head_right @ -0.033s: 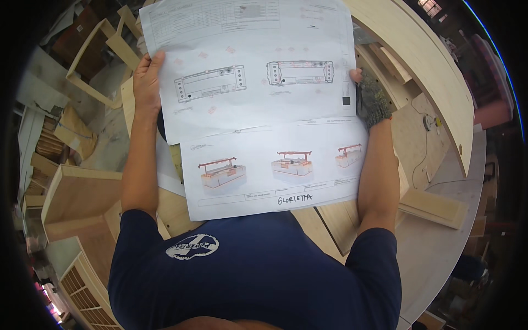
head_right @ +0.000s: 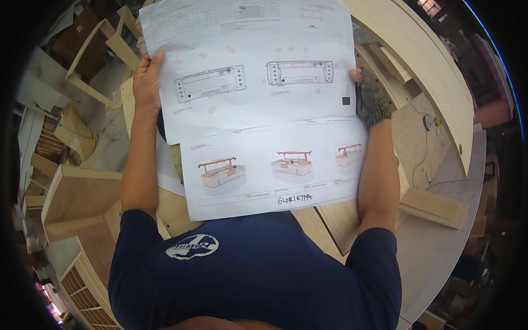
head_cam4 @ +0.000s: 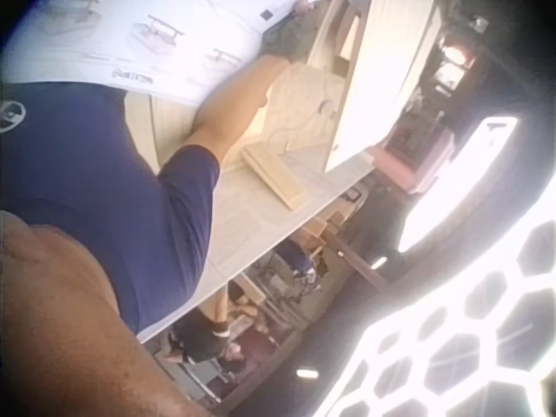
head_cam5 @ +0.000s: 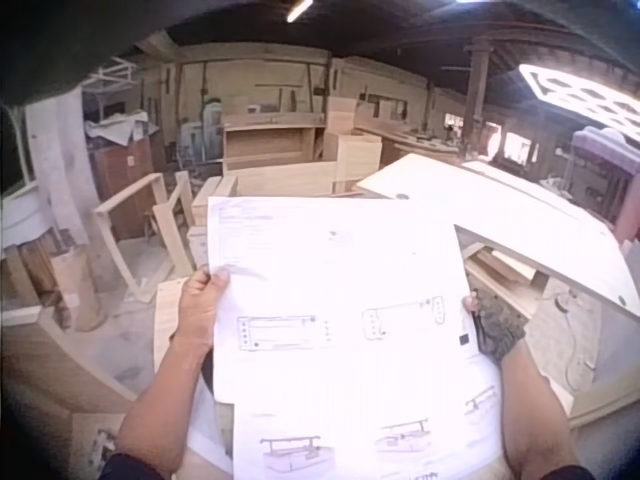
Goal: The recorder is reading and examining blueprints for a woodworking project.
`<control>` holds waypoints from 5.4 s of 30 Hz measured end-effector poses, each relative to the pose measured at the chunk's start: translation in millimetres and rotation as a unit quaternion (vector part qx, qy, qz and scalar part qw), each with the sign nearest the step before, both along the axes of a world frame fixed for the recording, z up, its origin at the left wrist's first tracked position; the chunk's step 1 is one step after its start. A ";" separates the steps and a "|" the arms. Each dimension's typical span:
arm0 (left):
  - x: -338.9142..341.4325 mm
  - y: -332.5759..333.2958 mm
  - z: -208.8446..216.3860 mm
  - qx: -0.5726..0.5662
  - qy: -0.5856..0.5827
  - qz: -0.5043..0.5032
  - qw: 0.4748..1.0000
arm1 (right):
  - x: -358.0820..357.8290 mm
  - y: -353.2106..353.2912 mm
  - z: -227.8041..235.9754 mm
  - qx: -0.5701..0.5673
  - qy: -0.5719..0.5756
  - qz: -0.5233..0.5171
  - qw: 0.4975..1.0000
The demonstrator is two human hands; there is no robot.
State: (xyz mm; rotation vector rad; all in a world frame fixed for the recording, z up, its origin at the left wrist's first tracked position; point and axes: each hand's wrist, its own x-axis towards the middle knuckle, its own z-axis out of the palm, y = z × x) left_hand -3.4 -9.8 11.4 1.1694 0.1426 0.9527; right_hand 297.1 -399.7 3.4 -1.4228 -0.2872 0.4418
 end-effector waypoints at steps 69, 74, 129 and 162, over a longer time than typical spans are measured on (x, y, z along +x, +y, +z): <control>2.3 10.3 -9.4 -0.003 0.013 -0.008 1.000 | 23.9 -10.8 -7.6 -0.119 -0.101 0.006 0.988; 2.2 6.1 -7.1 -0.014 0.005 -0.018 1.000 | 28.7 -10.5 -11.0 -0.130 -0.127 0.013 0.983; 1.2 4.2 -5.4 -0.026 0.005 -0.011 1.000 | 18.1 -10.8 -12.7 -0.225 -0.253 -0.010 0.941; -0.3 7.5 -7.4 -0.018 0.035 0.011 0.999 | 14.1 -8.9 -5.6 -0.312 -0.286 0.007 0.906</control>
